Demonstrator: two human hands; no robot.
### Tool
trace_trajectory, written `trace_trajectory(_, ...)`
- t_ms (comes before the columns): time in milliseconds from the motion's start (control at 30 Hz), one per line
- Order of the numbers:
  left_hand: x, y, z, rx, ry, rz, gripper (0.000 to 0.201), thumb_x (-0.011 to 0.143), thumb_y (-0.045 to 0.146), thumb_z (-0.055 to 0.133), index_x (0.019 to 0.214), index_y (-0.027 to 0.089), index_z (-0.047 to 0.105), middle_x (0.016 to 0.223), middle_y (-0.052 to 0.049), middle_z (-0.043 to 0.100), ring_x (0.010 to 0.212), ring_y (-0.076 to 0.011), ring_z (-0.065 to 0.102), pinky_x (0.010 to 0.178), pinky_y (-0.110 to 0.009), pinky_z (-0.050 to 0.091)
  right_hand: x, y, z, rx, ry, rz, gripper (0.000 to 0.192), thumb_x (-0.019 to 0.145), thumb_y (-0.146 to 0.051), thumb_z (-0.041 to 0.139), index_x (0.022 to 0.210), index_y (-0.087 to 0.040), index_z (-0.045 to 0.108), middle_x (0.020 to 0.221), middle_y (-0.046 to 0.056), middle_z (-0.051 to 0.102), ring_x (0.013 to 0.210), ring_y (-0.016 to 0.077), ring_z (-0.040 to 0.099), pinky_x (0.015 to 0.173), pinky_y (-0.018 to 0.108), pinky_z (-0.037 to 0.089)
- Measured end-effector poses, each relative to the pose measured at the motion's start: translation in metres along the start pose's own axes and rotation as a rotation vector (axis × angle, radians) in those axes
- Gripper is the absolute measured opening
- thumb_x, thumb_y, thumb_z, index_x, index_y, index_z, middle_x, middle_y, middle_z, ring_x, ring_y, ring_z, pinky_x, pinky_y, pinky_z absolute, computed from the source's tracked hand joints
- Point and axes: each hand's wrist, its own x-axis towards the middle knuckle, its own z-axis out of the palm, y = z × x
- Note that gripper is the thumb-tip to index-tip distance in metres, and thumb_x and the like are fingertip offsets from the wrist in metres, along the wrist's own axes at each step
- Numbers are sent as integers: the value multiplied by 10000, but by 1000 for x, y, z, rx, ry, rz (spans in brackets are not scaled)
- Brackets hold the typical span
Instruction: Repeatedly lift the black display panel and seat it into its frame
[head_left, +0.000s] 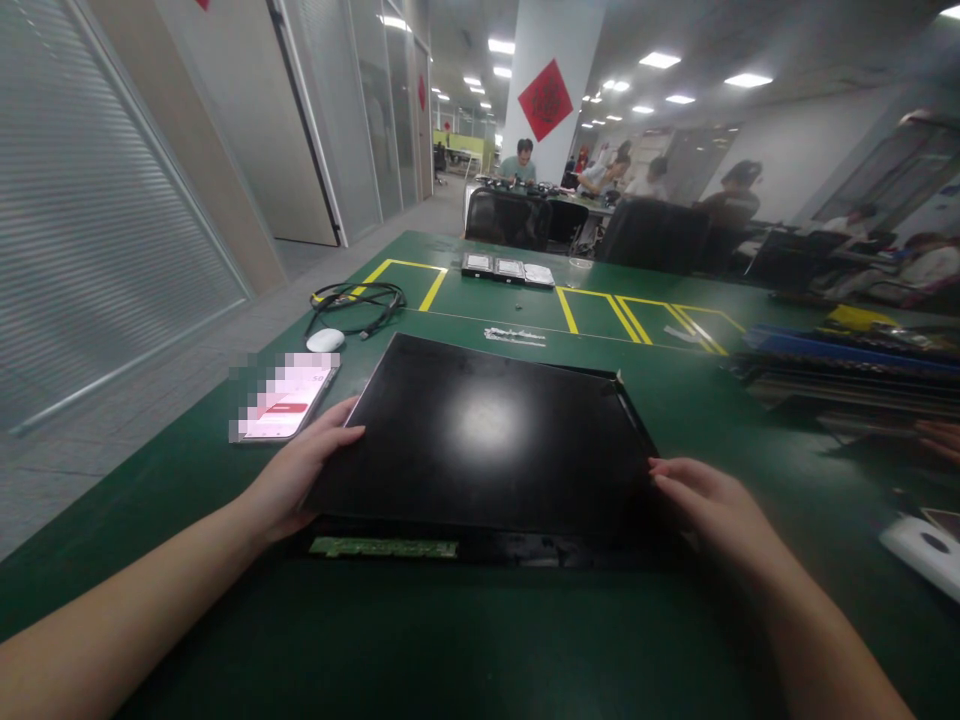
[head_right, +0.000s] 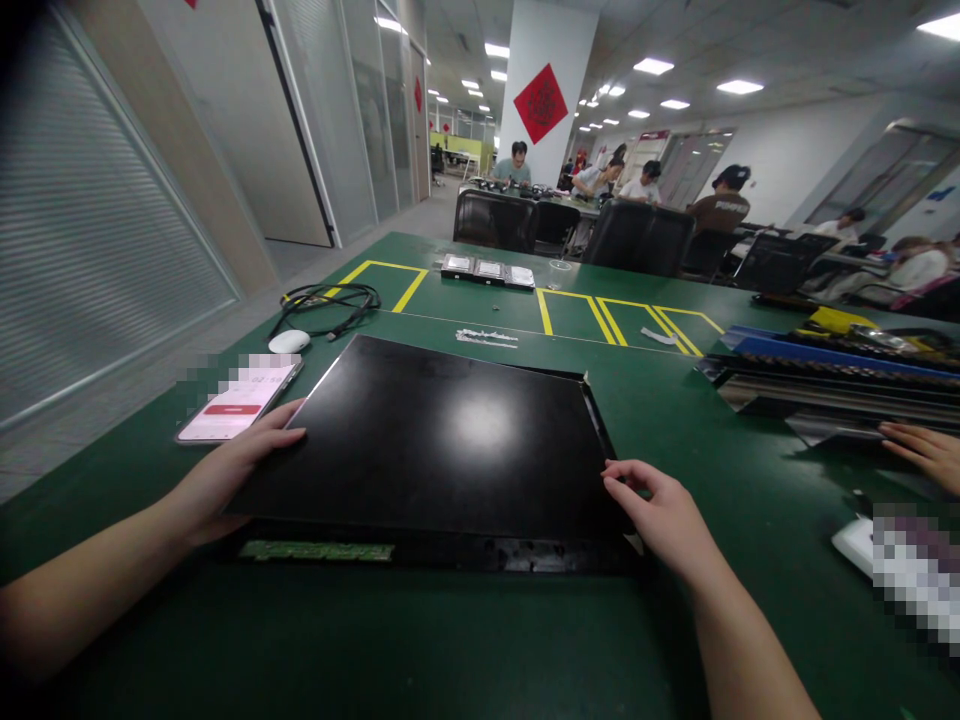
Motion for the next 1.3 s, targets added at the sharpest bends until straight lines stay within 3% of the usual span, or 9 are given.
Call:
trace_trajectory(133, 1, -1, -1, 12, -14, 0, 610, 796, 195, 698, 1386, 295, 583, 1096, -78, 790, 738, -266, 785, 545, -308, 616, -1, -2, 0, -47, 17, -4, 371, 711, -528, 687, 915, -231, 772, 965, 94, 784, 749, 268, 700, 591, 350, 513)
trace_trajectory(367, 4, -2, -1, 46, 45, 10, 631, 809, 229, 720, 1408, 295, 531, 1074, -78, 782, 753, -272, 784, 546, -312, 620, -1, 0, 1, -25, 16, -3, 375, 722, -537, 683, 919, -227, 762, 1047, 103, 776, 805, 275, 711, 626, 352, 524)
trace_trajectory(667, 3, -1, -2, 28, 5, 26, 621, 792, 250, 751, 1371, 322, 539, 1012, -62, 781, 725, -268, 777, 547, -323, 614, -2, -2, 1, -44, 0, 33, 376, 727, -534, 678, 936, -232, 759, 874, 76, 779, 677, 244, 682, 549, 337, 496)
trace_trajectory(933, 3, -1, -2, 10, -27, 38, 670, 794, 242, 755, 1414, 322, 515, 1070, -68, 777, 763, -261, 779, 577, -315, 616, -2, -2, 1, -33, 12, -8, 375, 699, -540, 695, 897, -229, 763, 1078, 97, 770, 891, 300, 702, 685, 371, 522)
trace_trajectory(1133, 4, -1, -2, 11, -20, 28, 654, 820, 234, 730, 1430, 322, 510, 1091, -67, 777, 762, -245, 778, 567, -289, 609, -2, -1, 1, -48, -1, 28, 395, 716, -548, 673, 934, -232, 764, 1078, 100, 767, 709, 253, 680, 542, 343, 480)
trace_trajectory(1300, 4, -3, -2, 23, -35, 26, 674, 821, 220, 733, 1445, 312, 495, 1115, -83, 772, 764, -253, 780, 564, -300, 614, -2, -1, 1, -60, 12, 11, 398, 721, -548, 672, 932, -223, 763, 1064, 104, 766, 742, 263, 684, 544, 339, 490)
